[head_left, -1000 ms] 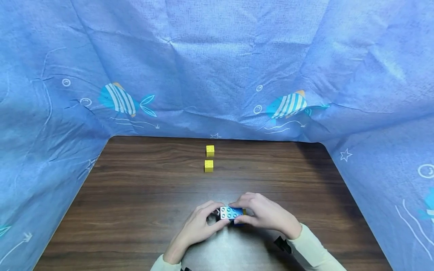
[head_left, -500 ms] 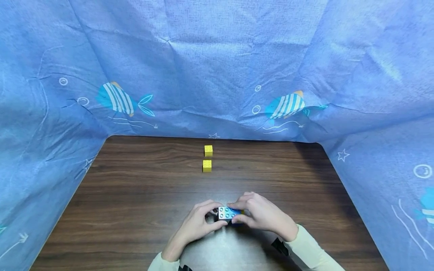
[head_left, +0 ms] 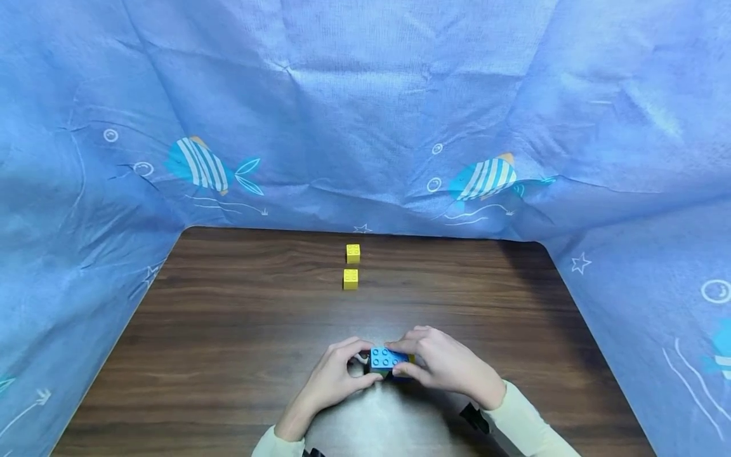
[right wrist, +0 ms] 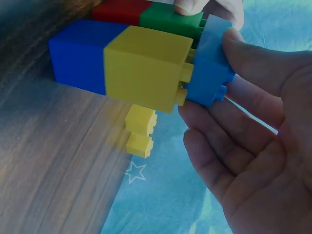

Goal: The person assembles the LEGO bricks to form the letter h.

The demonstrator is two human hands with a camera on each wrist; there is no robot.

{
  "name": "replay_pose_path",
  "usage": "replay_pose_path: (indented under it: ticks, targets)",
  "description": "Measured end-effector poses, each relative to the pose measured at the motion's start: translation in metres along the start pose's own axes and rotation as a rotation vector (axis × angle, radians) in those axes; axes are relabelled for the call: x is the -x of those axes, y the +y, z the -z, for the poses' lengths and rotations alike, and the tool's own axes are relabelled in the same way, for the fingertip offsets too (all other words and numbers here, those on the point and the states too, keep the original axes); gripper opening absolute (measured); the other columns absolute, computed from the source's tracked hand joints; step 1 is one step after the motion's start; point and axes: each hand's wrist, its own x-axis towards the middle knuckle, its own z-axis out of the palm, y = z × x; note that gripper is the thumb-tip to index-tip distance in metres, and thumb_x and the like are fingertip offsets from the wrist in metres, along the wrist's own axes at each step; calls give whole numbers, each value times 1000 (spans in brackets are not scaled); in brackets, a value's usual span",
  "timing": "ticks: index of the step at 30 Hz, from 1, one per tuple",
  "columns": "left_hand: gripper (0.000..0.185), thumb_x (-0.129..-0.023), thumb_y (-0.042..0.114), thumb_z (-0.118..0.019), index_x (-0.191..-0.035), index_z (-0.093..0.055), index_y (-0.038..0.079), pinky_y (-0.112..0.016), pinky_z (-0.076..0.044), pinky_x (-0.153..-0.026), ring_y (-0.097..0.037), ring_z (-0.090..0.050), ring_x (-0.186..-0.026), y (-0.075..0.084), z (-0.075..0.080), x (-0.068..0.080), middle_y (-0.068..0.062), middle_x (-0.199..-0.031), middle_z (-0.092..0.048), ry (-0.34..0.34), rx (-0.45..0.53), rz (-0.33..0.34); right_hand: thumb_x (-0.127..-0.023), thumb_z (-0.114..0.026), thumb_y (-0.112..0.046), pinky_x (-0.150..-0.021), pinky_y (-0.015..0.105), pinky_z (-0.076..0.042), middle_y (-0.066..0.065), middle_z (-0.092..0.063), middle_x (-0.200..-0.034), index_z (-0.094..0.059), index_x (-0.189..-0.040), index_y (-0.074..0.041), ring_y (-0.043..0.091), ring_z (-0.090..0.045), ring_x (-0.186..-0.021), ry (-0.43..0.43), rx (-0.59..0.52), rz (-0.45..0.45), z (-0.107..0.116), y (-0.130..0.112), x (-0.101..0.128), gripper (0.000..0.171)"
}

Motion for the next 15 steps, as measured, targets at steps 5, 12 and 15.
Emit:
replay_pose_path:
  ticks: [5,12,15]
  targets:
    - [42,-83,27,-86,-120,-70,19,-36,-56,-82,-15,-67,-91,-1,1,0,9,-105,-69,12,8,-4,-93,-74,-31,-72,22,-50,-8,-72,-99,-69,-131,-18,4,-57,-79,18,5,44,1,1,-2,40]
    - [40,-83,27,-86,-120,-70,22,-37,-56,-81,-16,-68,-92,-3,4,0,11,-107,-70,11,21,-11,-95,-72,-32,-69,16,-47,-8,-70,-94,-67,-135,-24,4,-56,-75,47,39,121,0,4,-4,41]
    - [39,-83,28,-85,-118,-70,22,-37,-56,-81,-17,-68,-91,-3,4,0,11,-106,-70,5,28,-4,-96,-71,-34,-71,18,-49,-8,-71,-95,-67,-135,-24,4,-58,-77,61,61,137,-2,4,-5,41]
